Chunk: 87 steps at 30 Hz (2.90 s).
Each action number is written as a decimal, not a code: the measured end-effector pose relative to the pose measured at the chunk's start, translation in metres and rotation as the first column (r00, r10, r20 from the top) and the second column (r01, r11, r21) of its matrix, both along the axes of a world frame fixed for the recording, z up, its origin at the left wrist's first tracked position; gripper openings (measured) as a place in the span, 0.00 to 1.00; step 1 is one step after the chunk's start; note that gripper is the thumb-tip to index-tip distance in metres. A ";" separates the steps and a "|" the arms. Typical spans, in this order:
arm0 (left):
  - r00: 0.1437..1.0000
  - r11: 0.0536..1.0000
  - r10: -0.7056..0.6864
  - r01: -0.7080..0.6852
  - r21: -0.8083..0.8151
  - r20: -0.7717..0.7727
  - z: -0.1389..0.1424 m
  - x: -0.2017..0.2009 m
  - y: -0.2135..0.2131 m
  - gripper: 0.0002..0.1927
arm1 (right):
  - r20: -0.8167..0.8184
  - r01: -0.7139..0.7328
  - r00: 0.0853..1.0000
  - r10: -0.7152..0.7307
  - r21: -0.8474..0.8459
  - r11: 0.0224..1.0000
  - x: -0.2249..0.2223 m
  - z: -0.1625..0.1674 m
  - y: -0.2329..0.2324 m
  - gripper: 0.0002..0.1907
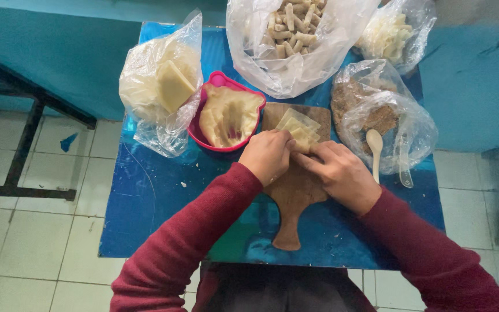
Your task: The person sits at a table and folds dumplings one at a time. They take a square wrapper, spoon filling from a plastic bag onto it, then fold and pinch the wrapper closed, placing finished dumplings in a pile on the board.
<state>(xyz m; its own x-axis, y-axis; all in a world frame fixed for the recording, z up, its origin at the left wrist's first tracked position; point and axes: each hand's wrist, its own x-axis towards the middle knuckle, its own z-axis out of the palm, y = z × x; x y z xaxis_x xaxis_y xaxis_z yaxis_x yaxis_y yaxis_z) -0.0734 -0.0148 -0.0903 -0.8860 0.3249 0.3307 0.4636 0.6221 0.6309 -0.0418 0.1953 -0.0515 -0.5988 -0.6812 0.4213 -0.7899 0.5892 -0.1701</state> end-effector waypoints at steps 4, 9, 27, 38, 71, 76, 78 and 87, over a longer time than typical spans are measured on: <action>1.000 1.000 0.002 -0.002 0.007 0.015 -0.003 -0.001 0.000 0.07 | 0.024 0.012 1.000 -0.013 0.027 1.000 0.001 0.000 -0.001 0.23; 1.000 1.000 0.009 -0.009 -0.022 0.007 -0.005 -0.003 0.000 0.07 | -0.024 0.046 0.999 -0.044 0.084 0.995 0.002 -0.004 -0.001 0.24; 0.999 0.999 0.017 -0.015 -0.028 0.046 0.000 -0.002 0.001 0.09 | 0.049 0.046 0.998 -0.045 -0.011 0.999 0.005 -0.005 0.001 0.23; 0.993 0.990 -0.001 0.018 -0.138 0.121 -0.001 -0.017 -0.002 0.11 | 0.101 0.042 0.994 -0.033 -0.088 0.995 0.007 -0.003 0.000 0.25; 0.992 0.998 -0.030 0.036 -0.044 0.119 0.004 -0.012 -0.006 0.11 | 0.241 0.107 0.967 -0.076 -0.121 0.987 0.006 -0.007 0.006 0.27; 0.991 0.996 -0.032 0.042 -0.076 0.127 0.005 -0.013 -0.006 0.11 | 0.240 0.109 0.967 -0.083 -0.097 0.989 0.006 -0.013 0.007 0.31; 0.992 0.998 -0.027 0.034 -0.061 0.122 0.004 -0.012 -0.006 0.11 | 0.192 0.087 0.979 -0.074 -0.060 0.994 0.006 -0.014 0.007 0.31; 0.995 0.999 -0.003 0.008 -0.049 0.100 0.001 -0.012 -0.008 0.10 | 0.210 0.099 0.974 -0.087 -0.050 0.994 0.010 -0.010 0.009 0.29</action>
